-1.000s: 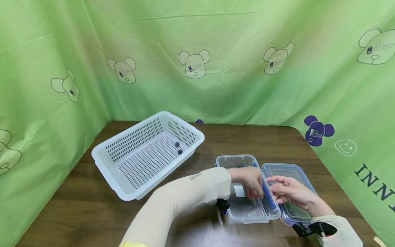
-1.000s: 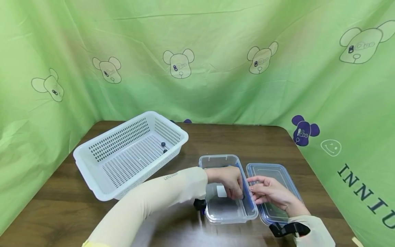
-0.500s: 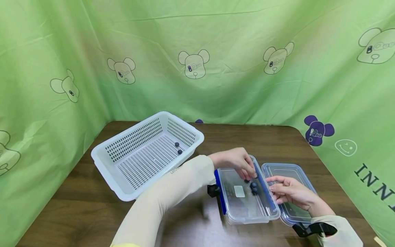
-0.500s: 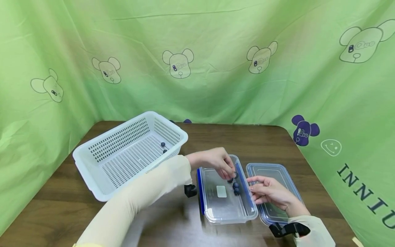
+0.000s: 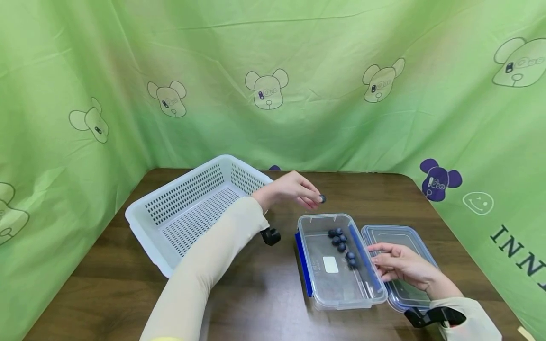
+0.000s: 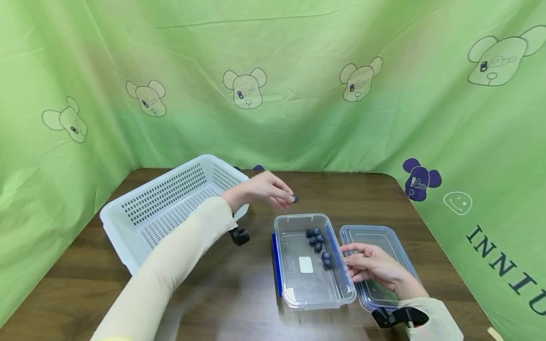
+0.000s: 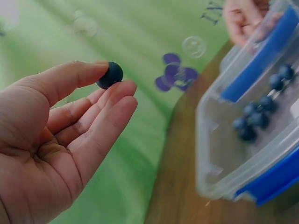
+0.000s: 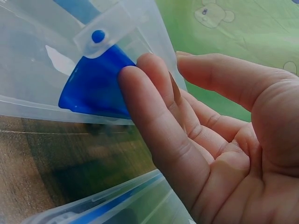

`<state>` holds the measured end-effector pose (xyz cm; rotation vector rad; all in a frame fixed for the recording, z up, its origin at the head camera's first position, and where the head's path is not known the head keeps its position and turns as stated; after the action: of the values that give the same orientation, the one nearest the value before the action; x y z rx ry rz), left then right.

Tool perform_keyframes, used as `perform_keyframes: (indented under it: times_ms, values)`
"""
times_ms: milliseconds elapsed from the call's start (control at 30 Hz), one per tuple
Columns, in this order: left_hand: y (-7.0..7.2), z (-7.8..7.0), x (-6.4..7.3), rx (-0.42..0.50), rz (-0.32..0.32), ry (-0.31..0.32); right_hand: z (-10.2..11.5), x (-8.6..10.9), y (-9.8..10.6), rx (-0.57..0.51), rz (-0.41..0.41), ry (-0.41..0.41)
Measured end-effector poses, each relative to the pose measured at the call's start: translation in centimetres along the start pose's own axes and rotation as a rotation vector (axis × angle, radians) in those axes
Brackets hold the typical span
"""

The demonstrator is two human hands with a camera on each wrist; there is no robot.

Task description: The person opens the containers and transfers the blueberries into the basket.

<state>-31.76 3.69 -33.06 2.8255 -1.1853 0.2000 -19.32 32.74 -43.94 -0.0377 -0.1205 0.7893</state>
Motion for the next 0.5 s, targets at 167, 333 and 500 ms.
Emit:
perform_keyframes:
  times_ms: [167,333,500]
  values:
    - [3.3,-0.4,1.4,0.074,-0.112,-0.019,-0.1,-0.1,-0.1,0.000,-0.009,0.002]
    - [7.1,-0.2,2.8,0.126,-0.258,-0.027,-0.1,-0.1,-0.1,0.009,-0.016,0.001]
    - [10.4,0.4,4.3,0.186,-0.366,-0.030,-0.1,0.0,-0.1,0.008,-0.017,-0.002]
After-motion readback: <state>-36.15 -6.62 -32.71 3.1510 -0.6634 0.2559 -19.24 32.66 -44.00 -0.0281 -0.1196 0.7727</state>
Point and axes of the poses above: each hand's wrist, its own x-axis away from the middle knuckle, its own y-axis out of the back of the hand, z = x × y, the point moved 3 cm from there along -x, towards the middle knuckle, and after that the axes turned 8 degrees about x, right-handed, at the moved point
